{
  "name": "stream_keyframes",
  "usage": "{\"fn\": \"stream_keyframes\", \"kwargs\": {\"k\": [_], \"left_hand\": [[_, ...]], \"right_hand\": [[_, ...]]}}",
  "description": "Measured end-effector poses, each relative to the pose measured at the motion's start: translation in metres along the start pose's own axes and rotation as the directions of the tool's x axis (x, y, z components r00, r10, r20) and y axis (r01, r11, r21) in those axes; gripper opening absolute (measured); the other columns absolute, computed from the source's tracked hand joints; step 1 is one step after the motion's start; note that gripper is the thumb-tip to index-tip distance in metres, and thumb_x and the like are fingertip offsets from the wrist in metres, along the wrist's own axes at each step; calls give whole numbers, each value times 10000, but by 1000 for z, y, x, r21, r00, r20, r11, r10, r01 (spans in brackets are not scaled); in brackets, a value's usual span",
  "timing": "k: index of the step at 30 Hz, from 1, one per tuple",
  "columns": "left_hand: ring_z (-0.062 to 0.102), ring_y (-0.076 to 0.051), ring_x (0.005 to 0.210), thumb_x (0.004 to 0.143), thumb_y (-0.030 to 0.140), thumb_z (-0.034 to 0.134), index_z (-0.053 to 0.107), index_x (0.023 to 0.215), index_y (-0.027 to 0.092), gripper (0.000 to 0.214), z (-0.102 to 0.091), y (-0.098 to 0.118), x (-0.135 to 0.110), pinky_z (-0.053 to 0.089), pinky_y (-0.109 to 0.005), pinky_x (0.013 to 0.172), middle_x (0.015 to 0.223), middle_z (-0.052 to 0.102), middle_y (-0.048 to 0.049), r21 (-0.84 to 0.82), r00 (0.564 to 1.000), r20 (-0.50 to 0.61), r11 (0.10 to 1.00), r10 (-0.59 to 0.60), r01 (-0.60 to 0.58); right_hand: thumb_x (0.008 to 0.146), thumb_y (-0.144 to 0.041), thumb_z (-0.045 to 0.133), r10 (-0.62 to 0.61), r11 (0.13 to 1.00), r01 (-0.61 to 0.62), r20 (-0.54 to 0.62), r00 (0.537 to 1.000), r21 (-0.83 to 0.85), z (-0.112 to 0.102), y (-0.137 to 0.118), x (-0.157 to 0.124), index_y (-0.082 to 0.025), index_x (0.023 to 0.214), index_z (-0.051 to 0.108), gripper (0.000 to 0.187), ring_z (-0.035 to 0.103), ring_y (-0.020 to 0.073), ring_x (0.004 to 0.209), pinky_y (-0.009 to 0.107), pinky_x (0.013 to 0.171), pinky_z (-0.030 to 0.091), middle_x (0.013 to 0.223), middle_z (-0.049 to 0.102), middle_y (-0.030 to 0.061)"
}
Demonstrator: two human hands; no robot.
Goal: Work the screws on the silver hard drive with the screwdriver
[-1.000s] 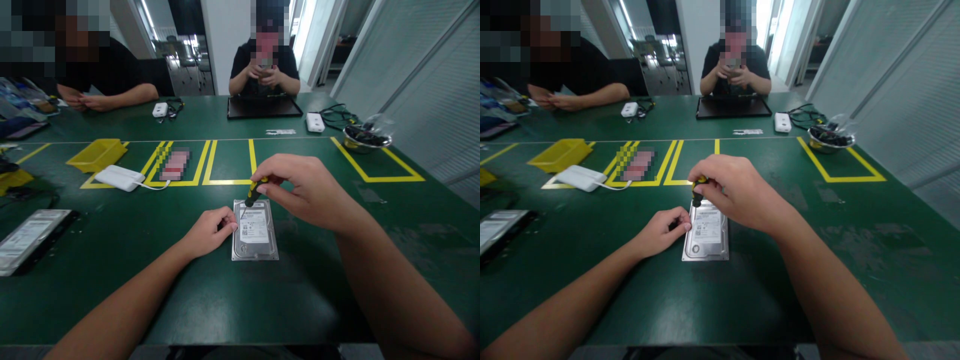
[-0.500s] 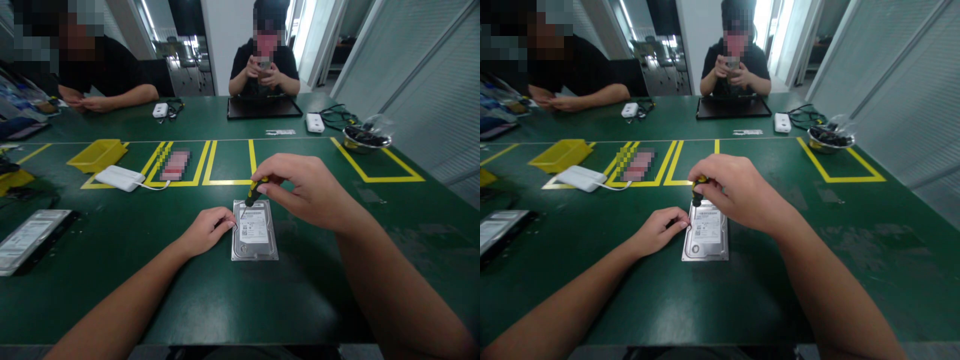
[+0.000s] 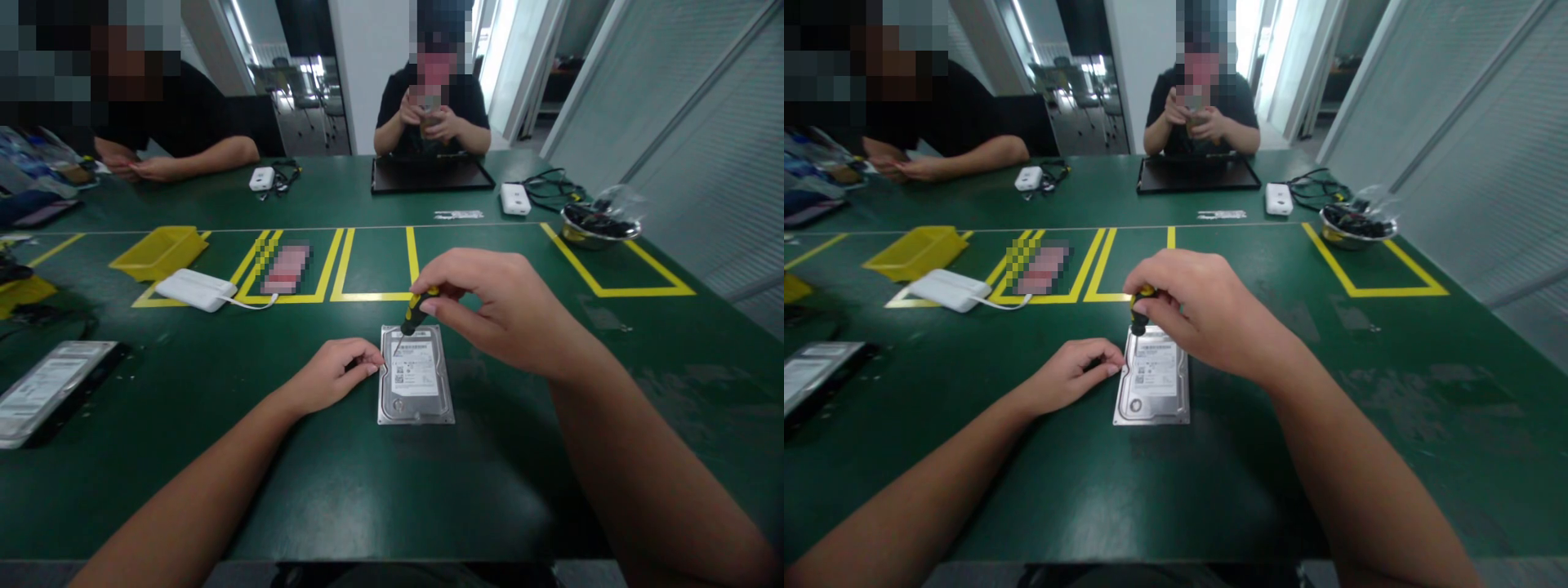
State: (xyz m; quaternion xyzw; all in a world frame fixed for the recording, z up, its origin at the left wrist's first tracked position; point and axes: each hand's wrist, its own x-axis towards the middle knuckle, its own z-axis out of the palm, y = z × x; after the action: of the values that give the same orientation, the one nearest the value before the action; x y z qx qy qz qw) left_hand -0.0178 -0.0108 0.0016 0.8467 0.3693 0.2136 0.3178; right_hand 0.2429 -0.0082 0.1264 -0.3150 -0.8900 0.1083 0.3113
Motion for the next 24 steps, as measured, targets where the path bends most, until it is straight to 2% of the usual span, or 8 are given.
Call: {"fn": "stream_keyframes", "kwargs": {"k": [17, 24], "left_hand": [[570, -116, 767, 905, 223, 593, 654, 947, 157, 99, 1, -1, 2, 451, -243, 714, 869, 637, -17, -156, 998, 56, 987, -22, 30], [532, -107, 709, 889, 237, 615, 676, 950, 149, 123, 0, 0, 7, 427, -235, 655, 828, 626, -11, -222, 988, 123, 968, -90, 116]], "right_hand": [[887, -150, 595, -18, 1000, 18, -9, 1000, -23, -1, 0, 0, -138, 986, 673, 126, 629, 152, 872, 272, 782, 479, 956, 694, 42], [883, -139, 596, -19, 1000, 18, -11, 1000, -23, -1, -1, 0, -140, 981, 673, 125, 630, 149, 861, 271, 778, 480, 956, 696, 41]]}}
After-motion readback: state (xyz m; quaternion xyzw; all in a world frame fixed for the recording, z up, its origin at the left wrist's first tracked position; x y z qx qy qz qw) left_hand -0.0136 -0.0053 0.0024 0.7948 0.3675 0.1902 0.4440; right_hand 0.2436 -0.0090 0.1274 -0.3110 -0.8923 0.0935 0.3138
